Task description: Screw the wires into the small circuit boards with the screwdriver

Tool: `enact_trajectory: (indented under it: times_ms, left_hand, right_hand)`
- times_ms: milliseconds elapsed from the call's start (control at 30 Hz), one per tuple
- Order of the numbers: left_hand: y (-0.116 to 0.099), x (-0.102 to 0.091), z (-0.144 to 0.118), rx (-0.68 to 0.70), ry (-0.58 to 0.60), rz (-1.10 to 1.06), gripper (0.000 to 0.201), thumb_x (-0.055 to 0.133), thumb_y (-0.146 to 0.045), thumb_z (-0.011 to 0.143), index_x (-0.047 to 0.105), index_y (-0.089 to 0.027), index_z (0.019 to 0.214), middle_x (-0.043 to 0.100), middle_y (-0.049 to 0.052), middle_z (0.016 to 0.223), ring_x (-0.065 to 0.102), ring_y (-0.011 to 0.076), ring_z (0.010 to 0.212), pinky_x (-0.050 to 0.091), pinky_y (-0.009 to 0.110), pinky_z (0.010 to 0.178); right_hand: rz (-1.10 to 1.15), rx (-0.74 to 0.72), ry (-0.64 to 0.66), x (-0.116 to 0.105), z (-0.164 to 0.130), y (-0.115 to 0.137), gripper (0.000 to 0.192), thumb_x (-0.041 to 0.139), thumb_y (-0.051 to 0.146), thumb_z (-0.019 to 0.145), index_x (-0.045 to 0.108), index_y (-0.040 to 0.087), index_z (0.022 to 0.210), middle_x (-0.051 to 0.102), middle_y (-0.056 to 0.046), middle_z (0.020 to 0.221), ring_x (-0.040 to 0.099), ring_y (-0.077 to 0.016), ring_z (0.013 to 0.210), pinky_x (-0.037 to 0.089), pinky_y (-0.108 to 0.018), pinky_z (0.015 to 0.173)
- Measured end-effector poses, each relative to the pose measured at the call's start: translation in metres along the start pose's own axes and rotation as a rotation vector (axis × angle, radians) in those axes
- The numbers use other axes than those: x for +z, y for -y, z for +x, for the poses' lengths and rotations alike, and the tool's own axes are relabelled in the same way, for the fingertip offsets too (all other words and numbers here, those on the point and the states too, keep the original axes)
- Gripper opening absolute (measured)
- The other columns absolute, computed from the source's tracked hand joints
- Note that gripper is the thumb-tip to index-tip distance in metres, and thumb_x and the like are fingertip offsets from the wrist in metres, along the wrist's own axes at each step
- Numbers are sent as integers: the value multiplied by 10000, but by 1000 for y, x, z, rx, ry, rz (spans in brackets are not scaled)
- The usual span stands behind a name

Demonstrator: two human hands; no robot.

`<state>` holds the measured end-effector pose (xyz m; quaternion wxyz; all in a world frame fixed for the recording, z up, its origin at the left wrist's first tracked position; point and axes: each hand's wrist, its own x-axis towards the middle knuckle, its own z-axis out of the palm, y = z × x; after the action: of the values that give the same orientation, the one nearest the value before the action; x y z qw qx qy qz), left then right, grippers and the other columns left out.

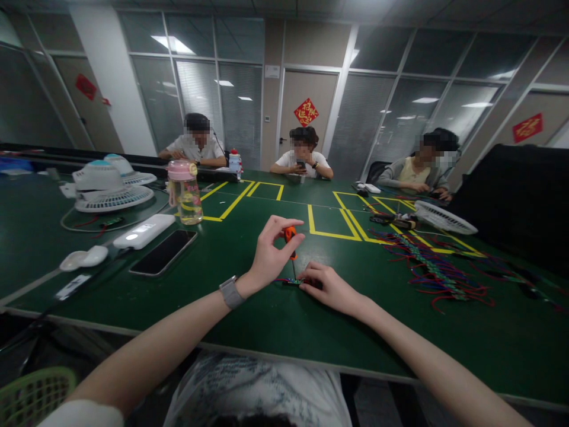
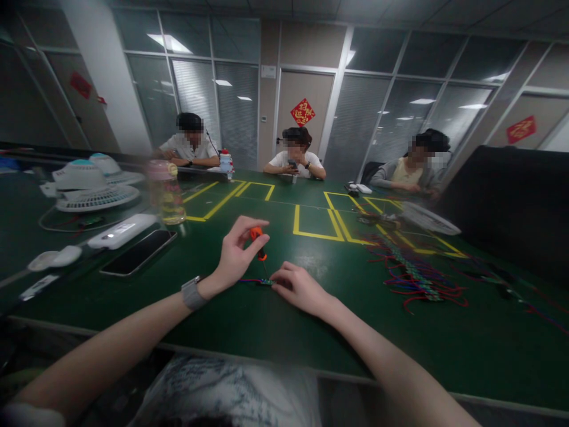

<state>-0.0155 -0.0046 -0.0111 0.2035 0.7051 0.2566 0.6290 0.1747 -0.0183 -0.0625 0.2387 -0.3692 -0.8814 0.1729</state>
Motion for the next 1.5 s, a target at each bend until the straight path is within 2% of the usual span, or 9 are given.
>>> enact_trajectory:
  times_ms: [100,233,400,633,767,933,1067,1367,1500]
  left_hand:
    - [1,-1,0,15,8,12,234,528,-276,919,672,-234,1098,546,57,1036,566,150,939,497,264,805]
    - [4,0,0,-32,57,-104,337,396,-261,973,586,-240,1251,584,73,1179,606,156,977,509,295,847]
    - [5,2,0,-113,12,-136,326,457,-293,952,583,-206,1239,631,73,1063,625,139,849,530,243,712]
    - [2,1,1,-27,-19,17,172,595,-294,881,672,-233,1022,549,40,972,562,147,901,498,225,724]
    - [2,0,2,-6,0,32,250,467,-273,947,658,-234,1104,564,53,1026,563,148,917,485,239,731]
    - [5,-2,2,-10,9,12,328,381,-231,972,603,-219,1214,618,59,1109,587,161,977,474,293,848]
    - [5,-1,2,-65,11,-26,312,415,-254,966,596,-211,1216,651,59,1045,619,153,907,493,269,796]
    - [3,0,3,-37,47,23,191,587,-267,885,655,-221,1057,598,38,993,584,134,865,510,218,727]
    - [2,-1,3,-39,43,6,174,583,-281,891,663,-225,1034,585,33,986,572,129,860,494,202,696]
  right_hand:
    - [-4,-5,-5,0,0,-1,165,558,259,901,678,178,981,565,-38,887,568,-131,725,476,-255,680]
    - [-8,1,-3,0,0,0,160,561,253,899,679,177,976,565,-37,882,566,-129,718,472,-250,666]
    - [-1,4,0,0,1,0,154,561,248,898,680,177,964,566,-36,877,566,-126,709,472,-247,659]
    - [-13,1,-3,0,0,-1,160,557,254,902,678,181,974,568,-35,881,568,-129,718,471,-251,675]
    - [-16,-2,-3,1,0,-1,160,559,255,902,678,181,978,567,-35,878,567,-131,724,469,-252,676]
    - [-8,1,0,0,0,-1,160,557,255,905,676,179,980,565,-35,890,570,-129,727,470,-252,683]
    - [-11,4,1,0,0,-1,154,561,249,902,676,178,977,564,-35,890,567,-128,724,464,-247,676]
    - [-15,10,6,-1,1,1,146,568,224,892,678,166,970,562,-36,871,565,-132,731,459,-246,679]
    - [-2,12,5,-1,1,2,149,564,230,894,678,170,968,565,-36,879,568,-129,721,463,-244,671]
